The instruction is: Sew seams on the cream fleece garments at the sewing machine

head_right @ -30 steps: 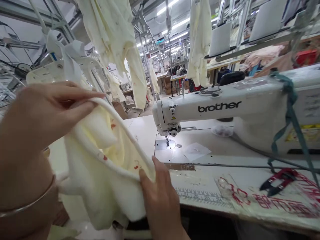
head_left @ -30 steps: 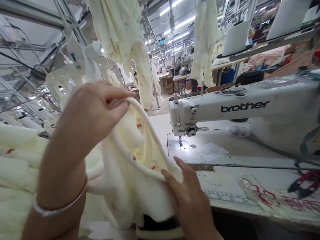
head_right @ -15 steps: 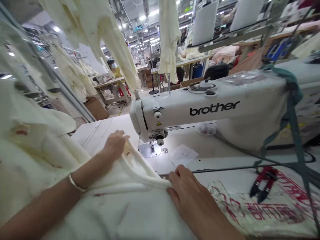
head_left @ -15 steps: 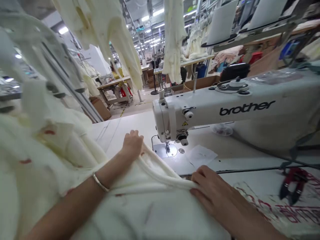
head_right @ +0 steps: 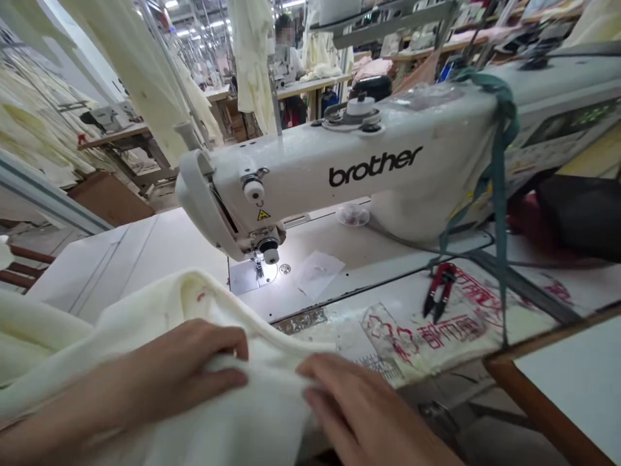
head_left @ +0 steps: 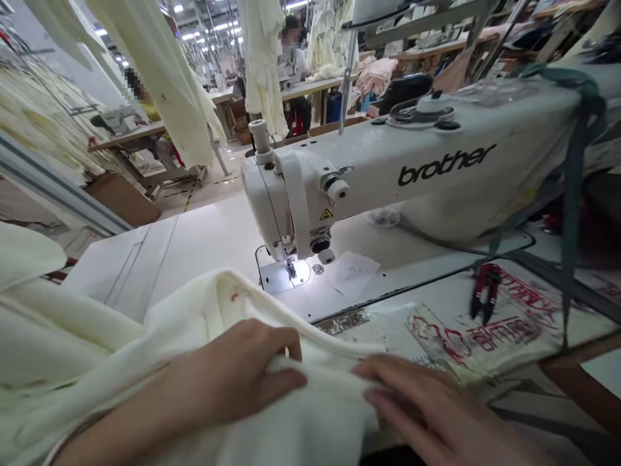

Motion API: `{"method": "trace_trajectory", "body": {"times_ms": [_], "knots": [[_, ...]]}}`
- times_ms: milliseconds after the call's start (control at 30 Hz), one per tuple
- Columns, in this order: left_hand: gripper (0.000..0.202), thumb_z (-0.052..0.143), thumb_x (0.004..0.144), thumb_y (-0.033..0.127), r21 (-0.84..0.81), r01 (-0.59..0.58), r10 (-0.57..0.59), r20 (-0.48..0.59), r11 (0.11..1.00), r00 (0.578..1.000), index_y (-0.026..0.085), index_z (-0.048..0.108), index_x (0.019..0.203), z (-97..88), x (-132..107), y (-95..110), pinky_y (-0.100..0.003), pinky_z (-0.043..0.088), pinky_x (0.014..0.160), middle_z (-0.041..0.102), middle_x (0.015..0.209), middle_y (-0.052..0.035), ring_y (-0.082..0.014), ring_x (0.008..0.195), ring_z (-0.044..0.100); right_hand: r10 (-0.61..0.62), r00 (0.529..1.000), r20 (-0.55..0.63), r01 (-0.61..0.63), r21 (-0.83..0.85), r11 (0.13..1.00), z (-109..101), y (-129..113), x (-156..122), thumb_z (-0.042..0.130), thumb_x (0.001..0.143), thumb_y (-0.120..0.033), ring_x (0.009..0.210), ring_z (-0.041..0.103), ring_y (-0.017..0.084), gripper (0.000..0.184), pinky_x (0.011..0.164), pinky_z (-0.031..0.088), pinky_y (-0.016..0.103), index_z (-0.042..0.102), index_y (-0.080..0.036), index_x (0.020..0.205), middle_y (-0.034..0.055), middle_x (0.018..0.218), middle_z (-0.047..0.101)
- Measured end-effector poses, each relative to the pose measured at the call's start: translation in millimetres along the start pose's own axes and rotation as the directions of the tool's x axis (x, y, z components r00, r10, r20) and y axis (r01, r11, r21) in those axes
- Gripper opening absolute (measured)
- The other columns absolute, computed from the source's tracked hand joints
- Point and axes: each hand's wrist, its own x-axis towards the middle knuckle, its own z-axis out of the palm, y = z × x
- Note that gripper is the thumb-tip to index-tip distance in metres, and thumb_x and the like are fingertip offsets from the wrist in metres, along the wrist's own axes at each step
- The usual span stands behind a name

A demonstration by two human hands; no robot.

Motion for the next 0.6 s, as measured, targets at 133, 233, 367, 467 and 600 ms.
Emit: {"method": "trace_trajectory", "body": {"times_ms": [133, 233, 367, 467, 600], "knots": [[0.020, 0.045, 0.083, 0.030, 0.128, 0.045, -0.038, -0.058, 0.991, 0.998, 0.020, 0.059, 0.093, 13.2, 29, -4, -0.035, 0.042, 0.075, 0.066, 0.088, -0.0055, -0.0236, 0.085, 0.060, 0.118, 0.993, 0.024, -0.114, -0.130, 0.985, -1, 9, 29, 0.050, 0.080, -0.018, 0.064, 0.061, 0.016, 0.008, 0.054, 0.044, 0.026, 0.053, -0.023, 0.074, -0.0014, 0.070, 0.064], [0.018, 0.044, 0.083, 0.029, 0.186, 0.047, -0.038, -0.051, 0.981, 0.998, 0.020, 0.059, 0.087, 6.8, 28, -2, -0.036, 0.041, 0.074, 0.066, 0.080, -0.0040, -0.0231, 0.079, 0.061, 0.083, 0.996, 0.038, -0.077, -0.129, 0.989, -6, 3, 38, 0.051, 0.078, -0.013, 0.070, 0.061, 0.017, 0.010, 0.060, 0.043, 0.026, 0.055, -0.022, 0.077, -0.0009, 0.075, 0.063], [0.014, 0.044, 0.083, 0.025, 0.296, 0.077, -0.068, -0.043, 0.952, 0.997, 0.019, 0.058, 0.082, 2.2, 23, 8, -0.039, 0.042, 0.073, 0.064, 0.078, -0.0045, -0.0241, 0.077, 0.060, 0.110, 0.989, 0.095, -0.095, -0.148, 0.984, -11, 0, 44, 0.052, 0.077, -0.009, 0.070, 0.058, 0.016, 0.013, 0.060, 0.041, 0.026, 0.051, -0.020, 0.072, -0.0011, 0.074, 0.061], [0.013, 0.050, 0.083, 0.022, 0.389, 0.047, 0.014, -0.152, 0.920, 0.988, 0.016, 0.057, 0.091, 12.8, 32, 20, -0.042, 0.042, 0.076, 0.060, 0.094, -0.0092, -0.0264, 0.086, 0.056, 0.118, 0.988, 0.098, -0.101, -0.164, 0.981, -10, 3, 48, 0.054, 0.076, -0.006, 0.067, 0.055, 0.015, 0.017, 0.058, 0.037, 0.025, 0.048, -0.019, 0.068, -0.0017, 0.071, 0.059], [0.023, 0.057, 0.083, 0.032, 0.348, -0.216, 0.285, -0.163, 0.913, 0.945, 0.013, 0.054, 0.096, 29.0, 52, 27, -0.041, 0.040, 0.087, 0.054, 0.101, -0.0099, -0.0246, 0.096, 0.048, 0.094, 0.994, 0.053, -0.081, -0.217, 0.973, -6, 10, 49, 0.056, 0.074, -0.004, 0.066, 0.053, 0.014, 0.019, 0.059, 0.036, 0.025, 0.048, -0.019, 0.066, -0.0024, 0.069, 0.055]]}}
